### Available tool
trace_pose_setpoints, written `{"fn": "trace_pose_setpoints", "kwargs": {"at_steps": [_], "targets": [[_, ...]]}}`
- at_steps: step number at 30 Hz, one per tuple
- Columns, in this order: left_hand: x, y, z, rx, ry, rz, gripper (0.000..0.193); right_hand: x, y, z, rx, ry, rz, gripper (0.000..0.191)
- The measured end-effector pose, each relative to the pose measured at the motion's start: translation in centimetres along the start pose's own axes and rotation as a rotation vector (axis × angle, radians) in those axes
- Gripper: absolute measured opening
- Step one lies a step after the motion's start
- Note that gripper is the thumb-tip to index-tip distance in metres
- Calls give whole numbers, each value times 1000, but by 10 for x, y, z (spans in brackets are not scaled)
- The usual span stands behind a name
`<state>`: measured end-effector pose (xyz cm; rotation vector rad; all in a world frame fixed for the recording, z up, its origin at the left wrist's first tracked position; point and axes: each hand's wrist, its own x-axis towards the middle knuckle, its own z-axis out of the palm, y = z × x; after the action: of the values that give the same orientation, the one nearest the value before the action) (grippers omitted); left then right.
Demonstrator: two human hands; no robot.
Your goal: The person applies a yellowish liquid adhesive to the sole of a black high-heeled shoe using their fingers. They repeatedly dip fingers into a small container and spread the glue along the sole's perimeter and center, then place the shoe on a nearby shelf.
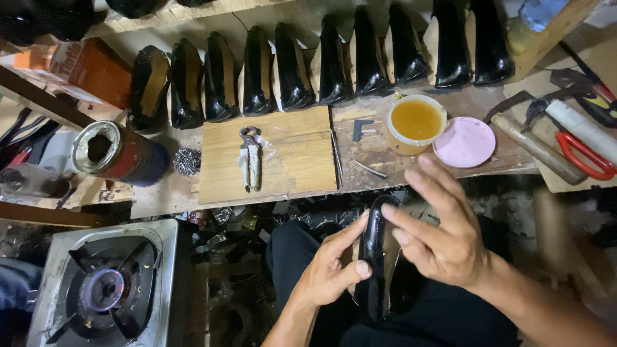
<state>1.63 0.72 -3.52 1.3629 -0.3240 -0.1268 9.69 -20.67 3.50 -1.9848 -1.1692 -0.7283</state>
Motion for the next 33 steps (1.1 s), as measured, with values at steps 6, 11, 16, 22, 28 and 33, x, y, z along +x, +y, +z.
{"fn": "trace_pose_setpoints", "kwargs": {"at_steps": [6,11,16,22,28,33], "targets": [[0,0,3,-2,-4,12,88,4,-6,-4,-12,-32,64,26],[-1,-4,2,20,-9,10,89,11,-9,-3,10,-8,35,26],[-4,-14,4,-171,91,48,94,-2,-8,-8,153,-80,247,28],[-3,-17,-5,-682,405,149,90,-43,-3,-7,711,-393,812,55],[1,-3,-7,-1062,528,-108,69,-41,6,-15,1340,-198,1037,76],[-12,7,-9,-1453,-203,-66,84,-14,43,-21,956,-335,991,64]]}}
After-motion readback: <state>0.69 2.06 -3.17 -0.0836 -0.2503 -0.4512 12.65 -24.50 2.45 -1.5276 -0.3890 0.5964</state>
